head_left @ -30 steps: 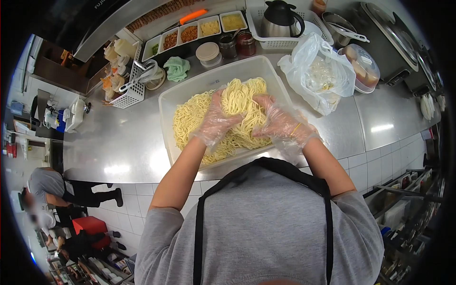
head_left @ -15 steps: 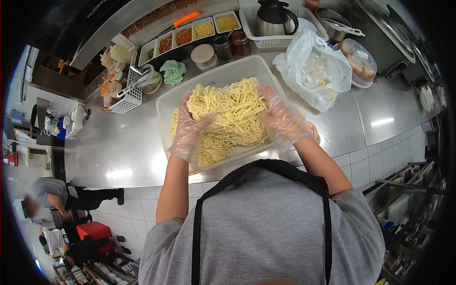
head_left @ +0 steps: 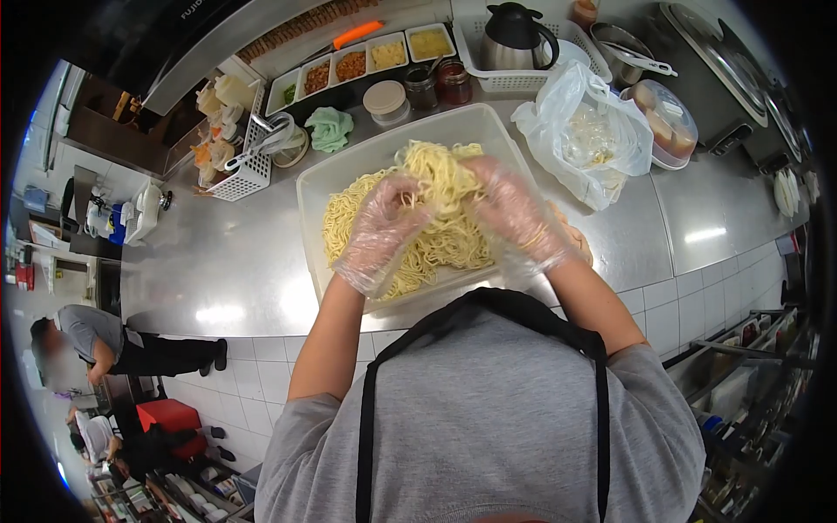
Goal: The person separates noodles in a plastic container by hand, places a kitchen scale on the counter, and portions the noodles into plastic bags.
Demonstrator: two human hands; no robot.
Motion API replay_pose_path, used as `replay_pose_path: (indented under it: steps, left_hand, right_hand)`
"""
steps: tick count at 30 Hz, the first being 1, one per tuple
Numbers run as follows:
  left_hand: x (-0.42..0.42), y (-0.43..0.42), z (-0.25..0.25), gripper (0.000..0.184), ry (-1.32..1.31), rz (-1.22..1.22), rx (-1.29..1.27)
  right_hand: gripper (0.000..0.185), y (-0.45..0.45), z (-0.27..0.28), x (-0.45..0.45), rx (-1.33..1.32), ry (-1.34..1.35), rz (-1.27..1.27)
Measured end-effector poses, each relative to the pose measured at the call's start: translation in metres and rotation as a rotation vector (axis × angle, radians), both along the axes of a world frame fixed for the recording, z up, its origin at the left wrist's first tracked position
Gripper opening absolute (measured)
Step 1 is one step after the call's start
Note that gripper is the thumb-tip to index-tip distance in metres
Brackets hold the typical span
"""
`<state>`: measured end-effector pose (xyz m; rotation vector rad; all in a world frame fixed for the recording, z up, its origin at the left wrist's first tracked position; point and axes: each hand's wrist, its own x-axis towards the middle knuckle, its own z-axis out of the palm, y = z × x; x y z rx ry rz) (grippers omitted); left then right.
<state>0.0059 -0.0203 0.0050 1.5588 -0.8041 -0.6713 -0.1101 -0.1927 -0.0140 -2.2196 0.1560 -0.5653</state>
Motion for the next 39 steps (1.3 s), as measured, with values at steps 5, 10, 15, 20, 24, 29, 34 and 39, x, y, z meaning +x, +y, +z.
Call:
replay_pose_path:
  steps: [5,10,15,20,24,29,34,39]
  left_hand:
    - [0.029,0.007,0.003,0.043,-0.163,0.178,0.119]
    - [0.03,0.003,0.004,0.067,-0.046,0.008,0.507]
    - [0.054,-0.028,-0.036,0.077,-0.385,-0.198,0.662]
    - [0.057,-0.069,-0.07,0.072,-0.146,-0.085,0.594]
    - [0.039,-0.064,-0.059,0.065,0.624,-0.022,0.246]
    - [0.037,-0.036,-0.023,0.071,0.604,0.05,0.112]
    - [0.034,-0.001,0.017,0.07,0.357,-0.058,0.394]
    - [0.011,0.013,0.007,0.076,0.114,-0.107,0.446]
  right_hand:
    - [0.042,-0.016,0.041,-0.006,0.056,0.4,-0.194]
    - [0.079,-0.021,0.016,-0.014,-0.201,0.36,-0.154]
    - [0.107,-0.012,0.025,-0.008,0.034,0.714,-0.008]
    - [0.111,-0.019,-0.027,0.007,0.384,0.515,-0.008]
    - [0.103,-0.027,-0.045,0.009,0.486,0.238,0.056]
    - [0.094,-0.025,-0.023,0.006,0.955,0.016,0.283]
    - [0.078,-0.026,-0.039,0.012,0.392,0.388,-0.005]
    - [0.071,-0.019,-0.033,0.009,0.165,0.101,-0.074]
